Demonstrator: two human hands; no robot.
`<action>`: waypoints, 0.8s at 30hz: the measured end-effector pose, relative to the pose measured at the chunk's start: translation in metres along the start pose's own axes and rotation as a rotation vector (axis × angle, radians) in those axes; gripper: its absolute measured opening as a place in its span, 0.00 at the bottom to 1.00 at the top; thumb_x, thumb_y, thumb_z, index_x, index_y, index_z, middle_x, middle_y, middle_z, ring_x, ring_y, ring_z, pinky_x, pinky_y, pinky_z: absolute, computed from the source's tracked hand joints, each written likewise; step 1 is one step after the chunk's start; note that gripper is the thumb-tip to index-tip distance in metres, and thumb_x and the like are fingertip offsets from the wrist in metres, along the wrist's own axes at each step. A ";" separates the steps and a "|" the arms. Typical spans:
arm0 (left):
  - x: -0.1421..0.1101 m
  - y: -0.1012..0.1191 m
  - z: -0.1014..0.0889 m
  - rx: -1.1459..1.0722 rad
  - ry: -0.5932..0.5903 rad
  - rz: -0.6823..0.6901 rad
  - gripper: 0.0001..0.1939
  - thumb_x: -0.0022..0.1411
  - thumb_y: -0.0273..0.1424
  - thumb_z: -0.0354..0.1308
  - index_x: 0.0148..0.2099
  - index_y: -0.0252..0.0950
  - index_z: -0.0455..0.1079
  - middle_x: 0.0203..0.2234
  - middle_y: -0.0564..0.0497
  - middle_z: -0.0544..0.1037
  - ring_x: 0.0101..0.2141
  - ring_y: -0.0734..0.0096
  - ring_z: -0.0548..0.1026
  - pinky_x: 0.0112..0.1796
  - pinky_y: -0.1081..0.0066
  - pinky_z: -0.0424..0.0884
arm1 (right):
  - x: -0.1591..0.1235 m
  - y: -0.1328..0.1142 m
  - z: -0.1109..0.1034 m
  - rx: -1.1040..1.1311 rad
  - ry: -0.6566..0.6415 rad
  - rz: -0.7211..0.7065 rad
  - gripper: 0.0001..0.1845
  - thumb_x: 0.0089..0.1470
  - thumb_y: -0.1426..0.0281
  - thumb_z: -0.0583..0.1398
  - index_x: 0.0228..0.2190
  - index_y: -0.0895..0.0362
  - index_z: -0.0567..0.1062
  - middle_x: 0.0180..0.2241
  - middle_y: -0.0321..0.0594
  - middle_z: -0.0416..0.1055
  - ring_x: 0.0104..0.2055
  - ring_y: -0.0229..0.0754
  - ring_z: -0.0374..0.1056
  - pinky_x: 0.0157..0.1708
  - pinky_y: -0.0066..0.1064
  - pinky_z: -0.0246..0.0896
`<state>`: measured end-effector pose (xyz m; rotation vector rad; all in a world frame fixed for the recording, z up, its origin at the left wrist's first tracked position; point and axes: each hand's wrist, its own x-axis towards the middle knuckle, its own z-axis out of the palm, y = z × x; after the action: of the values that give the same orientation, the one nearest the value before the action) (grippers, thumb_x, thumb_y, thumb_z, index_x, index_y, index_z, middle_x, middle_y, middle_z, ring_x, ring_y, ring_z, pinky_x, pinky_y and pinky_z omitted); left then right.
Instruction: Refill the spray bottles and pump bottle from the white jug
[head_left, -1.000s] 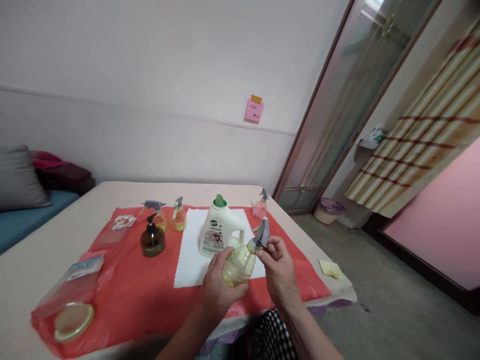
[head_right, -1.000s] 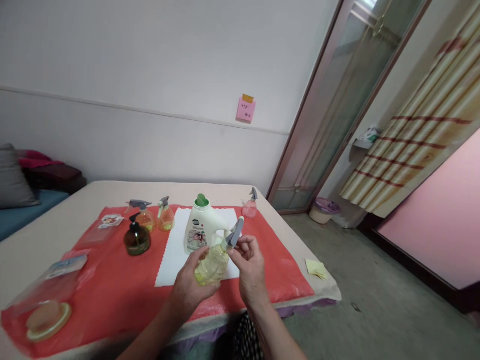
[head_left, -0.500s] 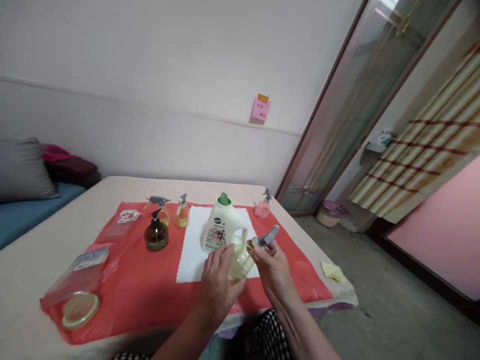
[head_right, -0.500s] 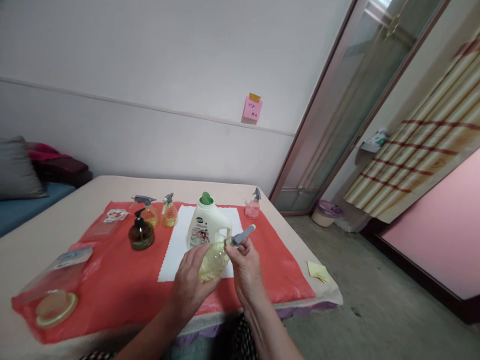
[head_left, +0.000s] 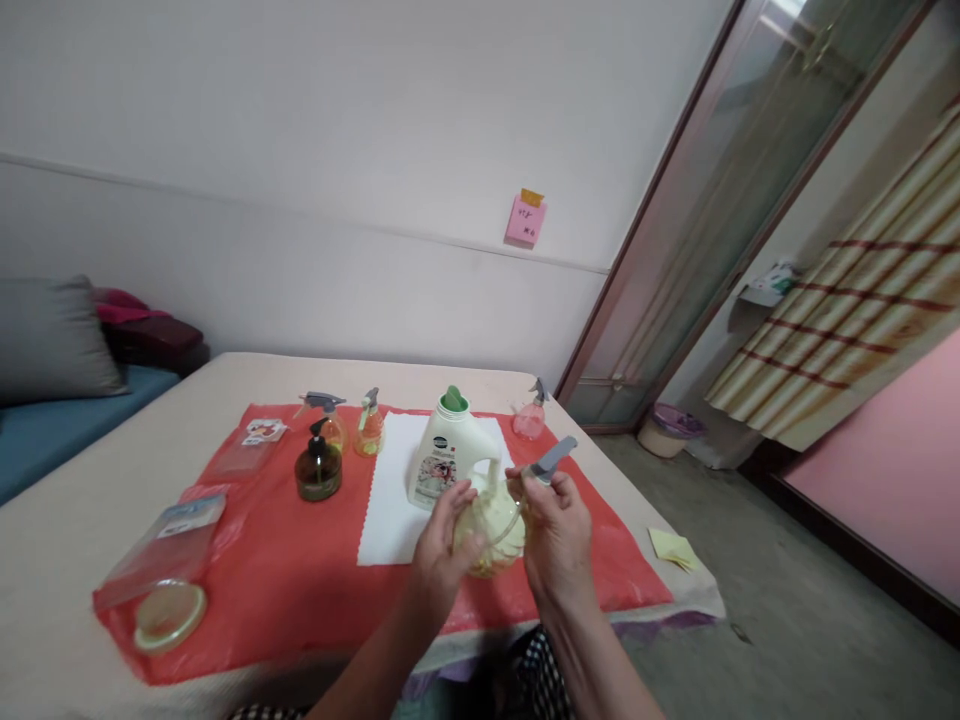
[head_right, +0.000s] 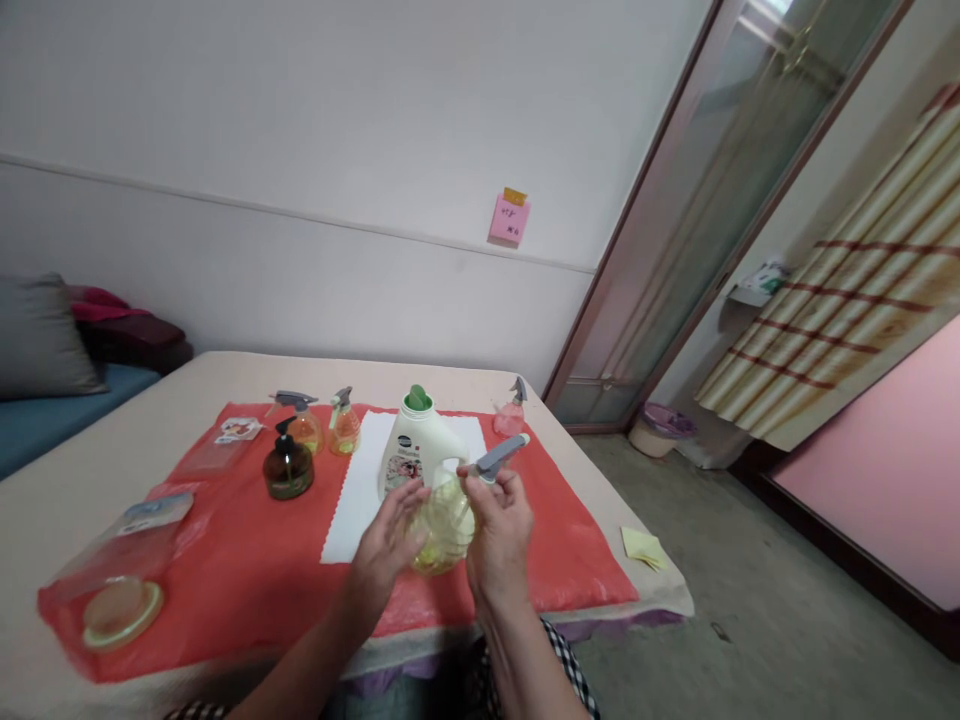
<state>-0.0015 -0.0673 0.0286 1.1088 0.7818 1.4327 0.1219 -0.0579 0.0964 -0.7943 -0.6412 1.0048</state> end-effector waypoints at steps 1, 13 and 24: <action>0.001 0.003 -0.001 -0.117 0.033 -0.088 0.31 0.59 0.43 0.64 0.62 0.39 0.63 0.59 0.41 0.72 0.60 0.56 0.69 0.57 0.62 0.68 | 0.003 -0.005 -0.001 0.022 -0.016 0.003 0.19 0.37 0.66 0.74 0.30 0.54 0.74 0.30 0.35 0.79 0.35 0.39 0.74 0.42 0.33 0.67; -0.007 0.004 0.007 -0.156 -0.063 -0.178 0.36 0.56 0.47 0.66 0.60 0.38 0.60 0.53 0.39 0.75 0.46 0.56 0.80 0.42 0.62 0.77 | -0.004 -0.022 -0.001 0.051 -0.048 0.068 0.18 0.37 0.64 0.74 0.34 0.53 0.81 0.37 0.40 0.81 0.42 0.45 0.75 0.53 0.43 0.65; -0.021 0.020 0.013 -0.092 -0.234 -0.331 0.47 0.61 0.61 0.51 0.71 0.39 0.45 0.65 0.30 0.62 0.55 0.45 0.74 0.38 0.61 0.79 | 0.007 -0.036 -0.013 0.118 0.009 0.052 0.16 0.40 0.60 0.73 0.31 0.54 0.80 0.31 0.35 0.78 0.37 0.41 0.74 0.53 0.43 0.66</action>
<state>0.0025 -0.0928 0.0471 1.0013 0.6881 1.0310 0.1520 -0.0662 0.1198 -0.7140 -0.5511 1.0759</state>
